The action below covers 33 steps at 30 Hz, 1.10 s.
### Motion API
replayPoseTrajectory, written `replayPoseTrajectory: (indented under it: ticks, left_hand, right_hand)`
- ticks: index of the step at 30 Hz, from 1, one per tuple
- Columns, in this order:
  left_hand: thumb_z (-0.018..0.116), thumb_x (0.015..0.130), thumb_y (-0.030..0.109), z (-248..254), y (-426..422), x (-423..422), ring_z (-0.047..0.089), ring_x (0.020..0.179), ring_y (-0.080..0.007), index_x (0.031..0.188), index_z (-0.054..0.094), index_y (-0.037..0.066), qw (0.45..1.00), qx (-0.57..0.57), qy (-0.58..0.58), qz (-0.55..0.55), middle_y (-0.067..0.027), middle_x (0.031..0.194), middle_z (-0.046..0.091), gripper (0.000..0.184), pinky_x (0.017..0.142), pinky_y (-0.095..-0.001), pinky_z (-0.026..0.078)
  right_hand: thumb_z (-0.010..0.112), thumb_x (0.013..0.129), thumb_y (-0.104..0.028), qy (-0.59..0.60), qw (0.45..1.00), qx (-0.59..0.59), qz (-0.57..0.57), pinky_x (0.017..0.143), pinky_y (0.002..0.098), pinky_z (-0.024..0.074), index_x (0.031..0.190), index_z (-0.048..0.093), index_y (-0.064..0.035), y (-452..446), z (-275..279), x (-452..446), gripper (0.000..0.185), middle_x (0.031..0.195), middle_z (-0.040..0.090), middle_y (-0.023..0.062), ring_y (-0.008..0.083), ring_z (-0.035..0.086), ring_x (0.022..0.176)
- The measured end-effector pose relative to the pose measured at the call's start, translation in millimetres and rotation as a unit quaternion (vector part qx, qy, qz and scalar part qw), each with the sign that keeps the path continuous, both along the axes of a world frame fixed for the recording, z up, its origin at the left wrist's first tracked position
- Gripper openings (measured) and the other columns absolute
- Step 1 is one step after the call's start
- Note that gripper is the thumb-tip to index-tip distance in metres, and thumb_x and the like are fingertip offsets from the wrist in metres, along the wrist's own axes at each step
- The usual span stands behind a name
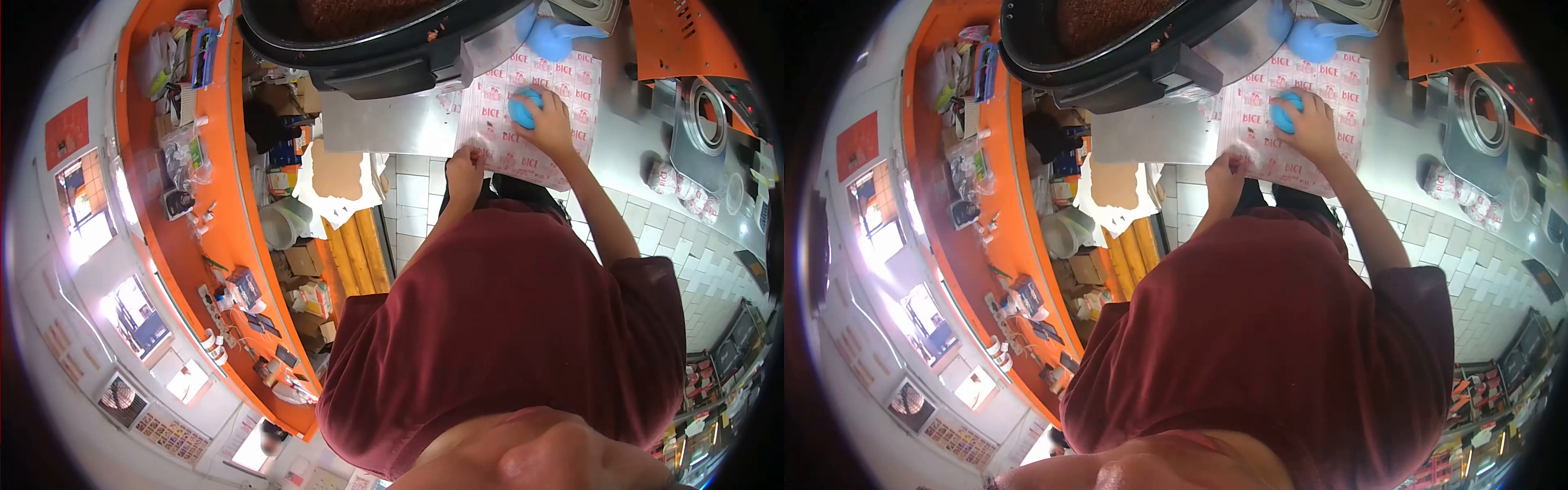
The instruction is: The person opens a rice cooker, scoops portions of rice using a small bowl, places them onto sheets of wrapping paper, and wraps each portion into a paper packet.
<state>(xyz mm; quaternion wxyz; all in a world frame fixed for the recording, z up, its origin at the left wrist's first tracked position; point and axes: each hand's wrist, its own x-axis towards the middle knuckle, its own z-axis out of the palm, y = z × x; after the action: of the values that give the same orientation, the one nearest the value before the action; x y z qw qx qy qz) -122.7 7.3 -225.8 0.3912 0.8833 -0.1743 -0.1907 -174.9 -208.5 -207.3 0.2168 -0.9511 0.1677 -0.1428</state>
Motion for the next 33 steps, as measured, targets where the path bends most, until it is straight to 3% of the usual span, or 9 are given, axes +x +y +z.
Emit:
replayPoseTrajectory:
  ticks: [4, 13, 16, 22, 24, 25, 27, 31, 33]
  left_hand:
    - [0.072, 0.081, 0.017, 5.7, -2.2, -3.7, 0.067, 0.067, -0.0272, 0.089, 0.064, -0.002, 0.999, 0.000, -0.020, 0.031, -0.0149, 0.077, 0.067, 0.023, 0.063, -0.0349, 0.052]
    - [0.071, 0.079, 0.013, 5.5, -6.9, -7.5, 0.068, 0.068, -0.0256, 0.088, 0.064, -0.004, 0.995, -0.003, -0.049, 0.082, -0.0159, 0.081, 0.069, 0.020, 0.064, -0.0337, 0.053]
    - [0.069, 0.081, 0.012, 7.7, -8.9, -6.2, 0.068, 0.070, -0.0252, 0.091, 0.065, -0.004, 0.995, -0.007, -0.063, 0.080, -0.0164, 0.083, 0.069, 0.020, 0.065, -0.0330, 0.053]
    - [0.062, 0.086, 0.010, 10.7, -3.9, -2.7, 0.067, 0.073, -0.0211, 0.095, 0.065, -0.004, 0.994, -0.018, -0.093, 0.048, -0.0151, 0.082, 0.069, 0.017, 0.068, -0.0333, 0.052]
    - [0.061, 0.088, 0.010, 9.7, -4.0, -1.5, 0.066, 0.073, -0.0174, 0.100, 0.062, -0.004, 0.993, -0.049, 0.046, 0.094, -0.0120, 0.082, 0.068, 0.018, 0.068, -0.0311, 0.053]
    - [0.061, 0.088, 0.010, 9.2, -5.4, -1.7, 0.066, 0.073, -0.0174, 0.100, 0.062, -0.004, 0.993, -0.052, 0.044, 0.095, -0.0120, 0.082, 0.068, 0.018, 0.068, -0.0311, 0.053]
    - [0.062, 0.087, 0.006, 8.4, -9.5, 0.6, 0.065, 0.071, -0.0154, 0.100, 0.061, -0.006, 0.940, -0.178, 0.226, 0.185, -0.0124, 0.082, 0.068, 0.017, 0.064, -0.0280, 0.054]
    - [0.066, 0.085, 0.004, 17.1, -12.2, 3.4, 0.065, 0.070, -0.0131, 0.101, 0.061, -0.005, 0.929, -0.222, 0.251, 0.157, -0.0099, 0.083, 0.068, 0.019, 0.063, -0.0238, 0.054]
    - [0.070, 0.084, 0.005, 20.7, -11.2, 9.1, 0.066, 0.069, -0.0133, 0.100, 0.062, -0.004, 0.903, -0.232, 0.329, 0.148, -0.0088, 0.083, 0.068, 0.020, 0.061, -0.0231, 0.054]
  right_hand:
    - [0.077, 0.067, -0.030, 0.019, 0.998, -0.001, 0.055, 0.095, 0.0471, 0.0393, 0.118, 0.060, -0.0285, -15.2, 0.6, -3.6, 0.054, 0.127, 0.049, 0.0058, 0.0289, 0.048, 0.116]
    - [0.079, 0.065, -0.026, -0.037, 0.998, 0.027, 0.039, 0.095, 0.0450, 0.0407, 0.117, 0.062, -0.0235, -6.9, -2.2, -7.7, 0.054, 0.128, 0.050, 0.0077, 0.0315, 0.050, 0.114]
    - [0.080, 0.065, -0.026, -0.146, 0.988, 0.035, 0.023, 0.095, 0.0444, 0.0403, 0.115, 0.064, -0.0219, -10.3, -0.5, -9.8, 0.053, 0.127, 0.051, 0.0081, 0.0314, 0.050, 0.114]
    - [0.082, 0.065, -0.029, -0.127, 0.992, 0.008, 0.023, 0.094, 0.0442, 0.0417, 0.115, 0.064, -0.0175, -16.2, 43.2, -28.3, 0.055, 0.126, 0.052, 0.0099, 0.0326, 0.051, 0.114]
    - [0.082, 0.068, -0.030, -0.196, 0.979, 0.032, -0.043, 0.094, 0.0443, 0.0419, 0.119, 0.060, -0.0144, -24.9, 48.0, -42.4, 0.058, 0.129, 0.049, 0.0143, 0.0342, 0.050, 0.115]
    - [0.082, 0.068, -0.030, -0.197, 0.979, 0.030, -0.041, 0.094, 0.0443, 0.0419, 0.119, 0.060, -0.0144, -30.6, 44.7, -50.4, 0.058, 0.129, 0.049, 0.0143, 0.0342, 0.050, 0.115]
    - [0.081, 0.070, -0.032, -0.224, 0.962, 0.063, -0.144, 0.096, 0.0439, 0.0412, 0.123, 0.056, -0.0127, -45.5, 27.0, -69.5, 0.062, 0.131, 0.046, 0.0196, 0.0363, 0.050, 0.116]
    - [0.080, 0.071, -0.038, -0.159, 0.959, 0.059, -0.228, 0.095, 0.0439, 0.0415, 0.122, 0.056, -0.0138, -66.6, -2.9, -99.4, 0.061, 0.127, 0.048, 0.0230, 0.0371, 0.051, 0.116]
    - [0.080, 0.071, -0.035, -0.004, 0.948, -0.189, -0.256, 0.095, 0.0454, 0.0401, 0.126, 0.054, -0.0127, -54.8, 20.3, -106.0, 0.065, 0.133, 0.043, 0.0238, 0.0377, 0.049, 0.116]
